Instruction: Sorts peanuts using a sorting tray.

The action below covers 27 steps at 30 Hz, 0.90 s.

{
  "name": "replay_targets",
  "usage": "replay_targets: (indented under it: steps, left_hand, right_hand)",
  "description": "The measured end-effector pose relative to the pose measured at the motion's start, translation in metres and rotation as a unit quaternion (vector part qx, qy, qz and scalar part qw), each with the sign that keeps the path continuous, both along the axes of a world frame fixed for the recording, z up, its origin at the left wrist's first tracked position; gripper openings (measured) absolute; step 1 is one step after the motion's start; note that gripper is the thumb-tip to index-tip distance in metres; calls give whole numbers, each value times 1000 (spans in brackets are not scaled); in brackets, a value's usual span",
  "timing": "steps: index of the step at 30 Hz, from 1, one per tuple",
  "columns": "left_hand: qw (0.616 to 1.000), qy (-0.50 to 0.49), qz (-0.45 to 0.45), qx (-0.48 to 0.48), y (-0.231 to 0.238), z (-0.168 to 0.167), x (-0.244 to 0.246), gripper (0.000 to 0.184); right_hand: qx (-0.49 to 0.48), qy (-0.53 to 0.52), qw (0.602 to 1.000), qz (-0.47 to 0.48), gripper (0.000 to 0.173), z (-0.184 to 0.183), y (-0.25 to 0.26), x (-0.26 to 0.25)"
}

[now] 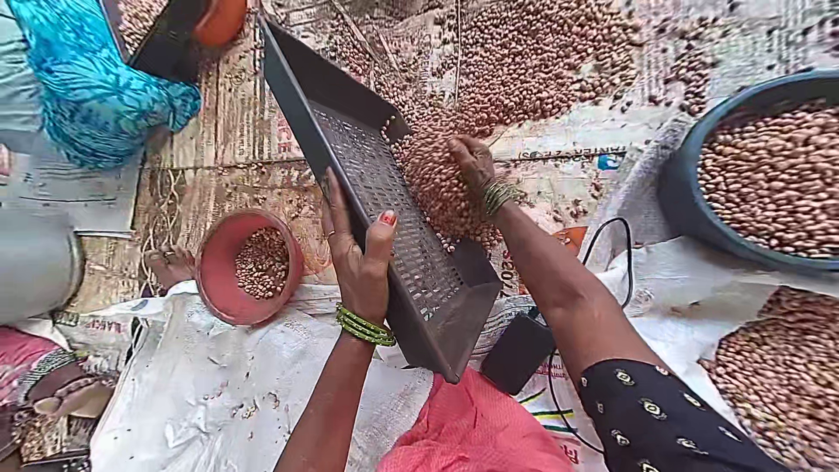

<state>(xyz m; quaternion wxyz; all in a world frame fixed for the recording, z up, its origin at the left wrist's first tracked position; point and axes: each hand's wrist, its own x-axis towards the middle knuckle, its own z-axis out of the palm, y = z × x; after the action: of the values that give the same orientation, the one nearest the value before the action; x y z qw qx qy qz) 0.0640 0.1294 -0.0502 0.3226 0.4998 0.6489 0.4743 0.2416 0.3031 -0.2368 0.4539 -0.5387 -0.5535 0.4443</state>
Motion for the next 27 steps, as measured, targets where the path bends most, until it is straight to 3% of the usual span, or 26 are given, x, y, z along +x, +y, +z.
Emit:
replay_targets:
  steps: [6,8,9,11,12,15,19,21,24,26,27]
  left_hand:
    - [1000,14,-23,11,-8,-5,-16,84]
    - [999,1,-22,36,-6,-11,-22,84]
    - [999,-5,-20,48,-4,-13,-23,84]
    - [998,-9,-15,58,-1,-15,-21,83]
    - [998,-6,-15,53,0,-15,-19,84]
    - [999,16,-12,51,-2,-14,-20,84]
    - [996,60,-11,62,-5,-10,-19,80]
    - [995,59,-16,75,0,-10,-15,82]
    - [997,51,-14,63,1,-8,-14,83]
    - [997,59,-19,55,2,-6,-14,83]
    - [997,66,-20,46,3,-5,-14,84]
  right_hand:
    - [55,34,980,188,40,40,-52,-60]
    - [76,52,985,145,43,42,-67,-34]
    - [72,33,994,70,44,37,-75,-9]
    - [45,-124,986,-99,48,18,-88,52]
    - [26,-219,966,-135,51,3,-96,79]
    - [2,-365,926,-97,58,-25,-119,87]
    - [71,-246,960,-115,44,-31,-100,17]
    - [40,-155,981,-105,40,-16,-76,-7]
    - [22,15,1000,10,39,6,-61,-41]
    - [46,40,987,151,40,28,-59,-44]
    - [61,22,982,177,40,34,-51,-34]
